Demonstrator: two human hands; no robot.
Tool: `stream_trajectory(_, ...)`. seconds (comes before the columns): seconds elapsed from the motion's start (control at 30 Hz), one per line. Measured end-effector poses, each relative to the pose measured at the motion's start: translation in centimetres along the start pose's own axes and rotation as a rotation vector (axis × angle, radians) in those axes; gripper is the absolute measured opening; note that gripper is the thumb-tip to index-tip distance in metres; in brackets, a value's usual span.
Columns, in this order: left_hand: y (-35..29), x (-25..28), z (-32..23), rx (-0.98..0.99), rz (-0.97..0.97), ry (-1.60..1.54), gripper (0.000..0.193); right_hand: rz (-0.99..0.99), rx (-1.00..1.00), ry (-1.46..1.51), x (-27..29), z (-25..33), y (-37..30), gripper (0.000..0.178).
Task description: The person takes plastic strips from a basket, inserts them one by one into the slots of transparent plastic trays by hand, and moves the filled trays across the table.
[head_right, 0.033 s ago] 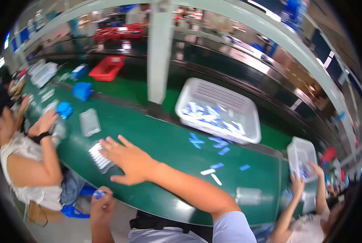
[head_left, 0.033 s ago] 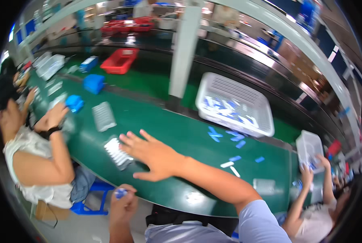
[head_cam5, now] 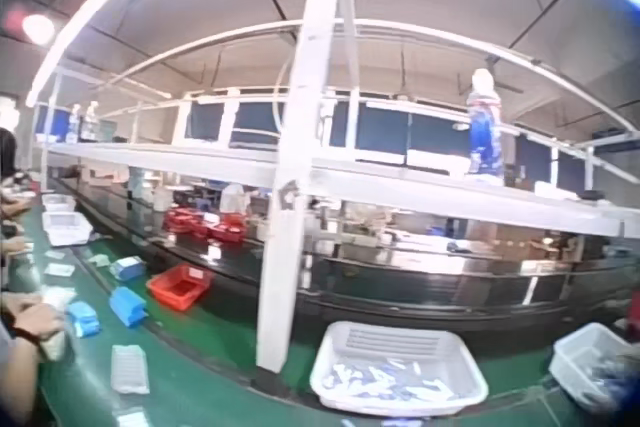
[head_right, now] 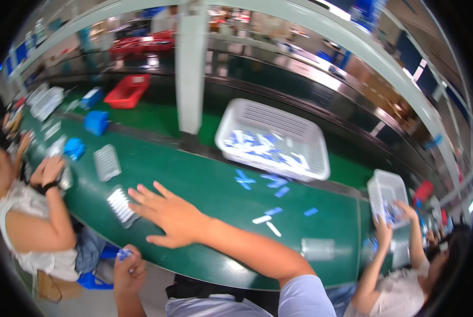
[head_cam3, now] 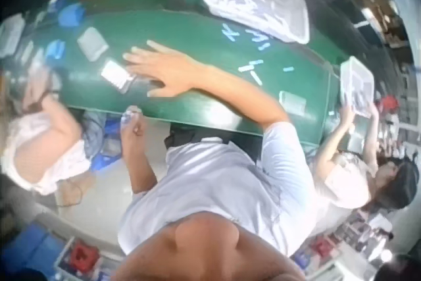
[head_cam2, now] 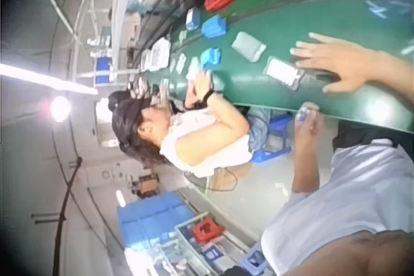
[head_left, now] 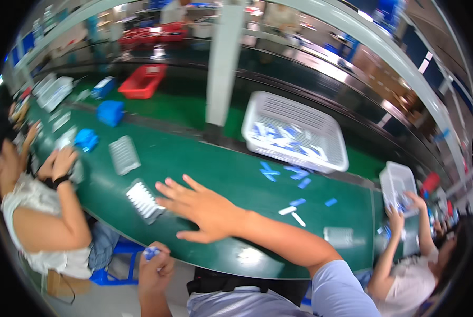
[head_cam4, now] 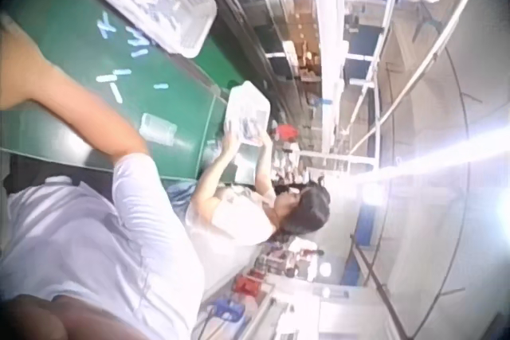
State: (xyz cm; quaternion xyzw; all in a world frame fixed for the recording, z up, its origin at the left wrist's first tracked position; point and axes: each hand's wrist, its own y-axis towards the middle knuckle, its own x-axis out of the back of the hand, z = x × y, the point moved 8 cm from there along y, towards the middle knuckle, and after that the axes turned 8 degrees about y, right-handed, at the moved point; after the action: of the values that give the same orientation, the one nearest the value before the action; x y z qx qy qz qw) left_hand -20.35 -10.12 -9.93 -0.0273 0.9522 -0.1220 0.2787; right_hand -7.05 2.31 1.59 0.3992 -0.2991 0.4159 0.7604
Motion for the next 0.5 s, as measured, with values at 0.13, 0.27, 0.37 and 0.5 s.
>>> stream_trajectory(0.13,0.9,-2.4,2.1,0.178,0.174,-0.050,0.011,-0.122,-0.268,-0.157,5.9,3.4,-13.9,0.062)
stream_trajectory(0.27,1.2,-5.8,4.1,0.296,0.184,-0.116,0.011,-0.548,-0.843,-0.397,13.2,5.3,-32.8,0.059)
stream_trajectory(0.37,1.6,-10.3,6.5,0.410,0.324,-0.228,0.018,-0.703,-1.077,-0.438,12.7,8.2,-43.1,0.060)
stream_trajectory(0.5,0.8,-15.4,8.7,0.502,0.341,-0.090,0.036,-0.596,-1.079,-0.384,8.2,8.7,-43.4,0.059)
